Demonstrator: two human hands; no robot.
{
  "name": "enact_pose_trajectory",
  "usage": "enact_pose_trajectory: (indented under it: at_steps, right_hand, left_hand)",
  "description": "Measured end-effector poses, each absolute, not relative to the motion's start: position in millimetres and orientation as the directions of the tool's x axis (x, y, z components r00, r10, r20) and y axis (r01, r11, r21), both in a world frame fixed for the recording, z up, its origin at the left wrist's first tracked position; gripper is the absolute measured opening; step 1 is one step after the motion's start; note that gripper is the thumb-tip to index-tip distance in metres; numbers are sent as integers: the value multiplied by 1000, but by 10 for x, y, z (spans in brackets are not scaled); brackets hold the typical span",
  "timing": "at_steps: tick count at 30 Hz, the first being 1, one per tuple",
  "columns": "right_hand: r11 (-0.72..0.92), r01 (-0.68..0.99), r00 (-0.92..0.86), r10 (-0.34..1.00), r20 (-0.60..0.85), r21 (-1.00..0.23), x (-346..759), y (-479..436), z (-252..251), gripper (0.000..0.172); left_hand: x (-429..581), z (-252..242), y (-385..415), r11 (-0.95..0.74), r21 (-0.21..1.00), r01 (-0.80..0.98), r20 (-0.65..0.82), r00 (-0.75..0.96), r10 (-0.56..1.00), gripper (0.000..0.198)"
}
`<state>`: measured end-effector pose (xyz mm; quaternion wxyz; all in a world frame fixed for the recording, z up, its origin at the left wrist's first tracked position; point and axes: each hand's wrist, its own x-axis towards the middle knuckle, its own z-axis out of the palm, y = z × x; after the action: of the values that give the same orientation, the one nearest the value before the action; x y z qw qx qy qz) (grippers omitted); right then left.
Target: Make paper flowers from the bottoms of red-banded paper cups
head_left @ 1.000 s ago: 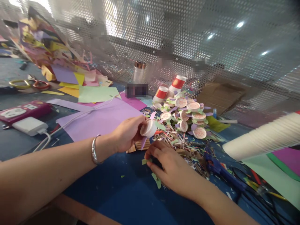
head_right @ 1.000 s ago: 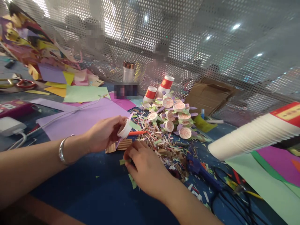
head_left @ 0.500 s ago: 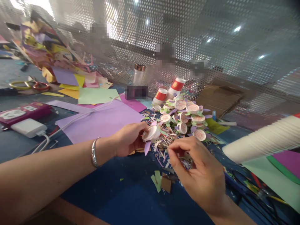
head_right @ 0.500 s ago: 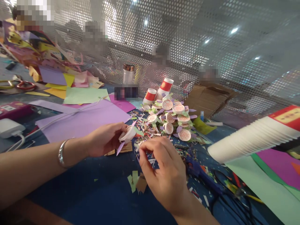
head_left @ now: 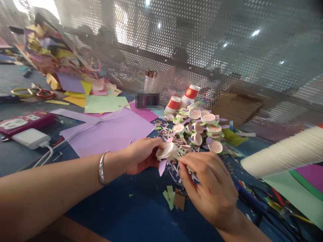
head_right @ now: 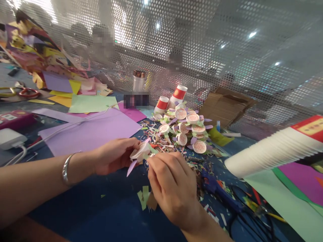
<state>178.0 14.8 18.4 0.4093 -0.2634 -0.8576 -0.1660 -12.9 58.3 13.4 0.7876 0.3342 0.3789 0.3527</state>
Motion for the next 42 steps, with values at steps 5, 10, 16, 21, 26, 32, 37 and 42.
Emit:
enact_pose_trajectory:
  at_steps: [5,10,16,21,26,32,37,42]
  right_hand:
    - [790,592,-575,278,769,157,1803,128,158,30]
    - [758,607,-647,299,701,238,1864,103,131,38]
    - [734,608,-673,277,686,301,1885,93,128,40]
    - [720,607,-688,265,676,336,1861,96,146,39]
    - [705,614,-689,260,676,355,1871,103,136,41]
    - [708,606,-696,251,673,363,1892,91,142,41]
    - [723,599,-698,260,667,345,1874,92,143,43]
    - [768,627,-549,314,774,133,1889,87,195,37]
  left_hand:
    - [-123,133,579,526,801,-285,-376,444,813,22]
    - [-121,128,572,522,805,-282,-378,435,817,18]
    - [-120,151,562,520,810,-271,-384,425,820,20]
    - [-112,175,543,515,813,-273,-380,422,823,22]
    - [-117,163,547,513,812,-279,-377,421,825,23]
    - [-115,170,546,507,813,-287,-365,427,827,21]
    - [-122,163,540,499,818,-287,-353,436,828,21]
    - [-141,128,562,475,836,-277,-331,436,837,14]
